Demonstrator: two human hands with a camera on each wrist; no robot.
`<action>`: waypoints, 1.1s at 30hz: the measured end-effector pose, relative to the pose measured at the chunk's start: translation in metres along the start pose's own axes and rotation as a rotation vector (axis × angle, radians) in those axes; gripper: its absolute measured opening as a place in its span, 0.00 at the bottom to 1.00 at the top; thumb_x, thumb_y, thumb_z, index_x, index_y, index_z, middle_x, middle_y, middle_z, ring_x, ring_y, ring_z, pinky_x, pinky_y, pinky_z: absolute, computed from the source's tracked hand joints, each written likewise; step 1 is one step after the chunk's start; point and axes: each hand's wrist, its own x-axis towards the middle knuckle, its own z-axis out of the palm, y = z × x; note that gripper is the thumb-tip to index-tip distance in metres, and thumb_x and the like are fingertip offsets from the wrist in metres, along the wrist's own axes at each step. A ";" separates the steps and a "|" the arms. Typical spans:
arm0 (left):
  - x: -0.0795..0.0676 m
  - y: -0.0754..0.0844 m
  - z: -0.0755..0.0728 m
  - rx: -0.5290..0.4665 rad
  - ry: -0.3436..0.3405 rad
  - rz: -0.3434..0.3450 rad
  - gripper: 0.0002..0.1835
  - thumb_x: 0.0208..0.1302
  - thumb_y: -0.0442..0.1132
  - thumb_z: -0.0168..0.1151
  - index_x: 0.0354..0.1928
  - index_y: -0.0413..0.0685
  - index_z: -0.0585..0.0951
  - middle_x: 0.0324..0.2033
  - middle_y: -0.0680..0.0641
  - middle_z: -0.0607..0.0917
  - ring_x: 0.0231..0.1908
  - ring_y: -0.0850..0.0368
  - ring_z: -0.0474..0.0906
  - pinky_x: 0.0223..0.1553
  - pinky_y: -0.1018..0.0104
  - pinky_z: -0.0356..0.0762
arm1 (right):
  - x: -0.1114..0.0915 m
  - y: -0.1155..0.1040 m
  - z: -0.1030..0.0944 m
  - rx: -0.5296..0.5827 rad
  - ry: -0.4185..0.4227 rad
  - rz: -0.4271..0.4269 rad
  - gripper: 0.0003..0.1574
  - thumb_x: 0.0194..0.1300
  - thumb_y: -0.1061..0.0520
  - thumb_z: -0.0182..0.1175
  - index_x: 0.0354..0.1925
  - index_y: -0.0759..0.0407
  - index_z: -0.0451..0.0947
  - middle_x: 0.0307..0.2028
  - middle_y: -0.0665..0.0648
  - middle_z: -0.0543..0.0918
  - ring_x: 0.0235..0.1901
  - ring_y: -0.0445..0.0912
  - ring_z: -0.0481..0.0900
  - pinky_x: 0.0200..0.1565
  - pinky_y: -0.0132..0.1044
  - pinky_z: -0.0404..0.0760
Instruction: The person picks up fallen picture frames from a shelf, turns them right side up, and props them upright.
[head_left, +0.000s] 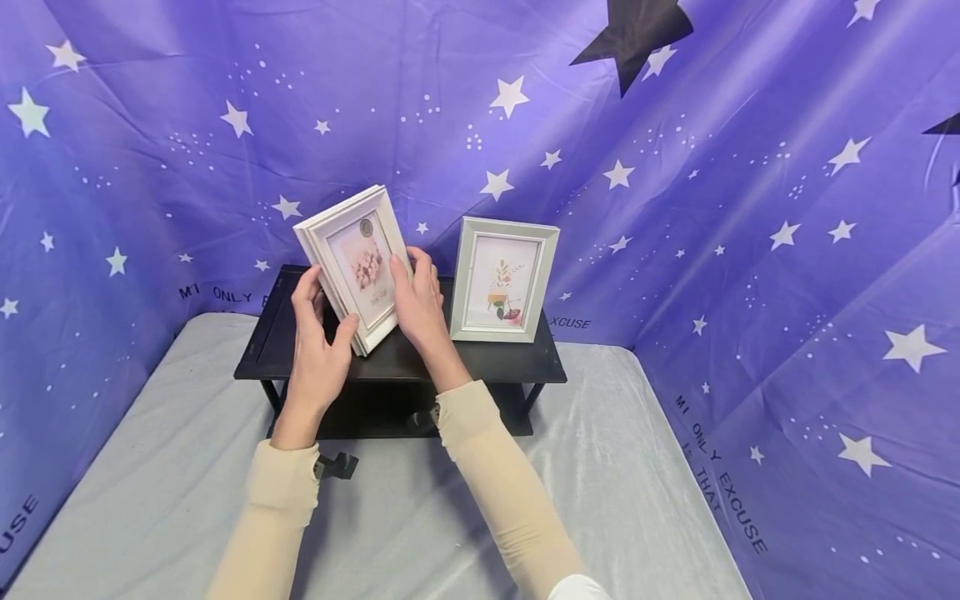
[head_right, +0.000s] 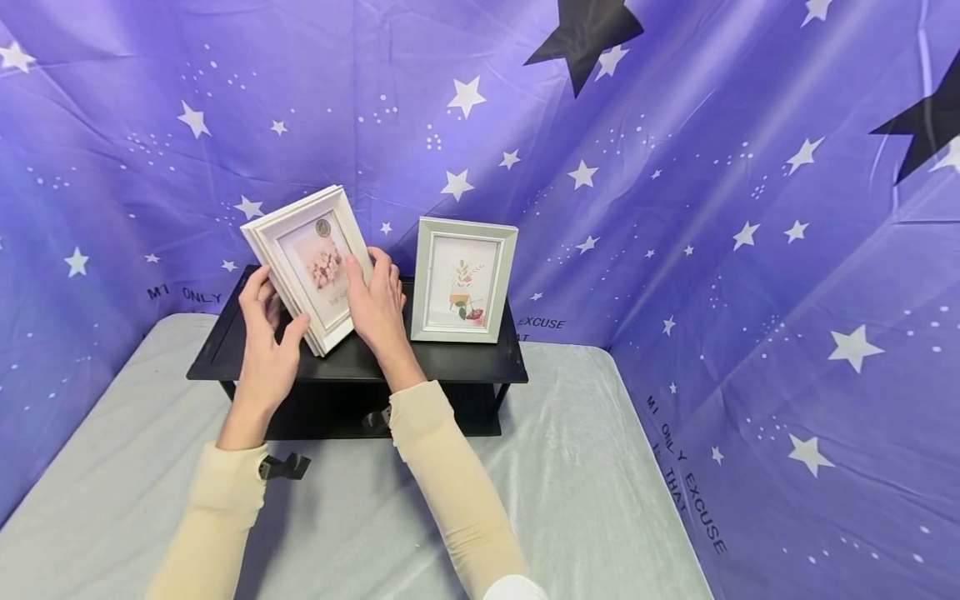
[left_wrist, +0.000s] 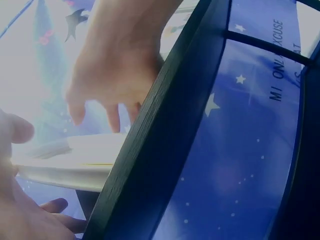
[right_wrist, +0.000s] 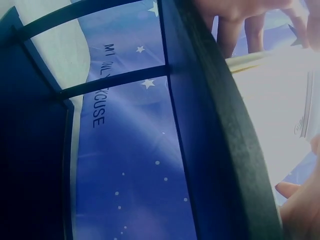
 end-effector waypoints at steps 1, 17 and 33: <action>0.001 -0.001 -0.001 -0.026 0.003 0.004 0.39 0.77 0.26 0.55 0.83 0.45 0.52 0.81 0.43 0.59 0.82 0.50 0.56 0.84 0.48 0.50 | -0.001 0.000 -0.001 0.003 -0.003 0.002 0.37 0.82 0.29 0.42 0.78 0.42 0.64 0.70 0.54 0.75 0.72 0.50 0.71 0.76 0.60 0.60; 0.026 -0.014 -0.020 -0.117 0.011 -0.084 0.37 0.77 0.30 0.55 0.80 0.54 0.52 0.74 0.42 0.70 0.69 0.47 0.75 0.63 0.70 0.74 | -0.029 -0.006 -0.008 -0.075 -0.051 -0.039 0.44 0.81 0.31 0.47 0.85 0.44 0.55 0.78 0.56 0.67 0.75 0.51 0.71 0.74 0.60 0.63; 0.043 -0.024 -0.031 -0.122 -0.034 -0.137 0.34 0.78 0.35 0.55 0.78 0.58 0.53 0.64 0.32 0.82 0.53 0.63 0.82 0.50 0.71 0.79 | -0.054 -0.008 -0.019 -0.118 -0.063 -0.025 0.46 0.80 0.33 0.52 0.86 0.42 0.52 0.82 0.54 0.63 0.80 0.52 0.65 0.76 0.61 0.63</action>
